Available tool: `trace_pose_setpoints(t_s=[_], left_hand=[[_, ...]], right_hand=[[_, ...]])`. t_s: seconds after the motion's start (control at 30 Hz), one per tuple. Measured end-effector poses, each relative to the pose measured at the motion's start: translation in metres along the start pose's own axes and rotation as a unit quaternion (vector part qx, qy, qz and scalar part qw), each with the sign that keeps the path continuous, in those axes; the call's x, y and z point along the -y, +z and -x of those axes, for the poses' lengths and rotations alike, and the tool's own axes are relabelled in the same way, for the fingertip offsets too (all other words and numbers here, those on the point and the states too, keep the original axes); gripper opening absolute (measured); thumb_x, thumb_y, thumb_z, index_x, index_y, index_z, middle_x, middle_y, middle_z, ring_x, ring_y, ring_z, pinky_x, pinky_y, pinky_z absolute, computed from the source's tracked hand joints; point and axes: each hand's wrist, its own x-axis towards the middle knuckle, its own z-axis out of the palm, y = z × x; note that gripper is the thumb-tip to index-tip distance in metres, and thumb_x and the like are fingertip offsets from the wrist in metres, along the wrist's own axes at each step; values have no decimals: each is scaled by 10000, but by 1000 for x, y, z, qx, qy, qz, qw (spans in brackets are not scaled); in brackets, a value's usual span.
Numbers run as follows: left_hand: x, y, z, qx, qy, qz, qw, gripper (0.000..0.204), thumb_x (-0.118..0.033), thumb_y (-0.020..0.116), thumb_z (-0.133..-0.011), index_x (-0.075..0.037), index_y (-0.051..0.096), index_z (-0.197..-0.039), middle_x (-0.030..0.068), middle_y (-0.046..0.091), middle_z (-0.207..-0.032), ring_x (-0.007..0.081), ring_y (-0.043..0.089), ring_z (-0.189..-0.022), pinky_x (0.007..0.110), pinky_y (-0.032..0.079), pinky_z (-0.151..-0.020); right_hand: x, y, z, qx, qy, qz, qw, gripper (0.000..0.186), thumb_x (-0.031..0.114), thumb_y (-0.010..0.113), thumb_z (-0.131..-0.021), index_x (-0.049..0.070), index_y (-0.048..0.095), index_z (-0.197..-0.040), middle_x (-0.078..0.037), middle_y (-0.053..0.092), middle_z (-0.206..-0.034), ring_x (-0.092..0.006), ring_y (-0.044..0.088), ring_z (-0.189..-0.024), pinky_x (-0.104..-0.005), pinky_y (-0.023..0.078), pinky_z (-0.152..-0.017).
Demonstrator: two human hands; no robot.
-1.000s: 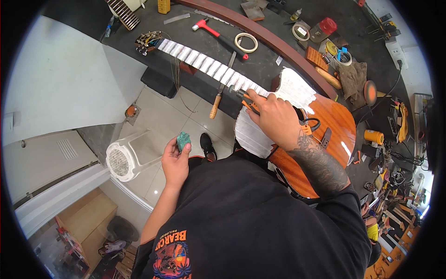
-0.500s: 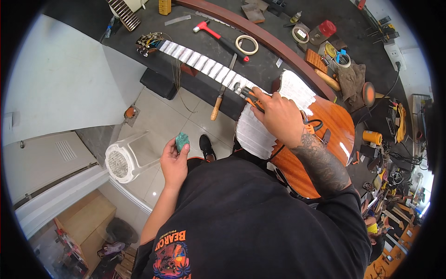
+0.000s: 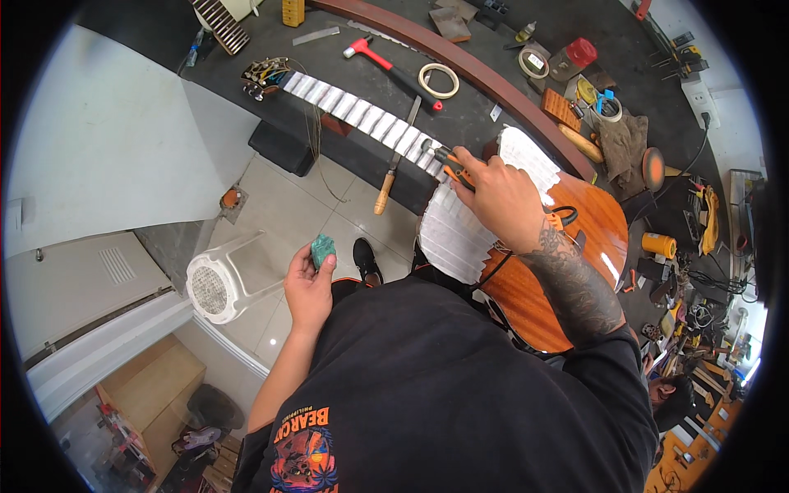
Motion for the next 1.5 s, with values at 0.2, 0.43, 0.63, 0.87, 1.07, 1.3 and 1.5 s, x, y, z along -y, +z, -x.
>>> trace_pose_setpoints(t_s=[0.2,0.43,0.63,0.87,1.07,1.3,1.5], left_hand=[[-1,1,-1,-1,-3,-2,1000,457,-42,754,-1050,104,564,-1439,163,706,-1353,200,684,-1249,332,560,-1087],[-2,-1,-1,0,-5,-3,1000,454,-39,756,-1047,97,569,-1438,157,712,-1347,193,686,-1244,326,559,-1079],[0,0,-1,2,9,-6,1000,458,-44,761,-1046,97,569,-1438,158,713,-1348,196,688,-1244,325,560,-1077],[-5,3,1,6,10,-3,1000,460,-26,763,-1037,94,571,-1437,162,712,-1348,192,696,-1232,328,568,-1071],[-10,12,0,28,27,12,999,447,-2,766,-1026,77,588,-1429,150,723,-1318,176,698,-1219,314,565,-1061],[-8,13,-2,45,50,6,998,418,-2,756,-1030,73,615,-1417,127,742,-1278,153,706,-1158,297,558,-1024],[-10,13,-2,44,55,-9,997,420,11,749,-1031,72,626,-1428,117,747,-1264,139,703,-1137,287,563,-1005]], right_hand=[[-3,-2,-4,18,19,-13,1000,535,435,704,-1040,211,601,-1515,-178,715,-903,-389,746,-773,-474,607,-722],[-8,-7,-11,34,25,-16,999,530,440,693,-1043,203,605,-1509,-197,730,-921,-392,759,-792,-477,618,-741],[-15,-10,-16,22,10,11,1000,495,419,694,-1045,163,629,-1464,-180,745,-901,-365,778,-771,-447,632,-707],[-3,-29,-5,7,46,-36,998,508,420,696,-1043,163,621,-1474,-201,731,-898,-403,771,-795,-475,631,-739],[47,-39,36,27,-44,-170,984,505,398,733,-1019,177,625,-1461,-200,701,-869,-390,737,-755,-497,608,-722],[90,-31,45,68,-110,-175,976,493,417,727,-1023,156,628,-1429,-173,701,-861,-374,754,-764,-468,593,-694],[97,-26,47,77,-118,-164,976,488,438,739,-1009,162,639,-1399,-142,706,-868,-342,761,-736,-444,594,-683]])
